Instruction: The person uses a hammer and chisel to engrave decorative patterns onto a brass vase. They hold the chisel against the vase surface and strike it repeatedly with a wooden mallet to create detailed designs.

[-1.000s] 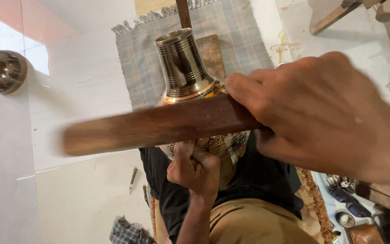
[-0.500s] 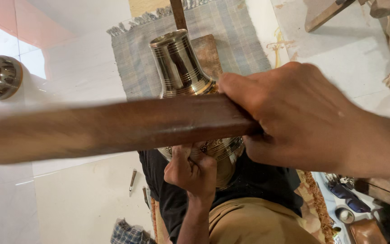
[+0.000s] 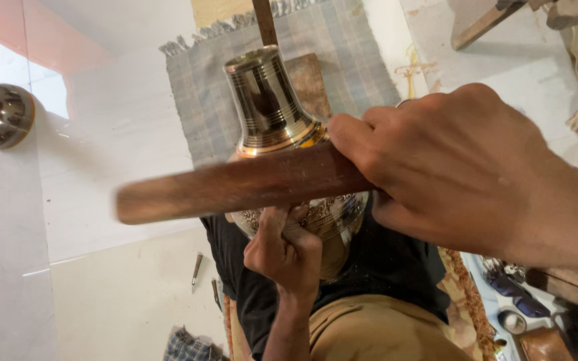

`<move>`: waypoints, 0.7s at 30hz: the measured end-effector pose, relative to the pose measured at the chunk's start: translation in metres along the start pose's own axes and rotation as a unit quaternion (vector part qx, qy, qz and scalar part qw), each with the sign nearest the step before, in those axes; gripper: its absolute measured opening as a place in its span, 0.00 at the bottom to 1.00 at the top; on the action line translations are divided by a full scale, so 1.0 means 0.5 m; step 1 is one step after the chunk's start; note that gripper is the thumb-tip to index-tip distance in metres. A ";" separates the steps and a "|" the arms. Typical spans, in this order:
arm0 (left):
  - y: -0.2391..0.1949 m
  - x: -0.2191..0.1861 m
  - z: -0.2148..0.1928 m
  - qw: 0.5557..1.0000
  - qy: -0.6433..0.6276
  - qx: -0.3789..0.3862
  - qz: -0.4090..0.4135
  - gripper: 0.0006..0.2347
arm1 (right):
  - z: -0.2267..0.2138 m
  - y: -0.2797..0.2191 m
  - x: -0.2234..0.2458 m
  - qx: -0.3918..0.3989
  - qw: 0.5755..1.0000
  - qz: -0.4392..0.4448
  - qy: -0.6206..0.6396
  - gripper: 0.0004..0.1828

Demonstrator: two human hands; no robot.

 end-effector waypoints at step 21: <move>0.010 0.030 -0.006 0.993 -0.101 0.011 -0.067 0.09 | 0.017 0.014 0.007 -0.075 0.993 -0.059 0.063 0.23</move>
Point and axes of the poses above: each hand's wrist, its own y-axis towards the middle knuckle, its own z-axis out of the palm, x = y × z, the point moved 7 cm from there along y, towards the middle knuckle, and after that the axes turned 2 degrees about x, right-handed, at the moved point
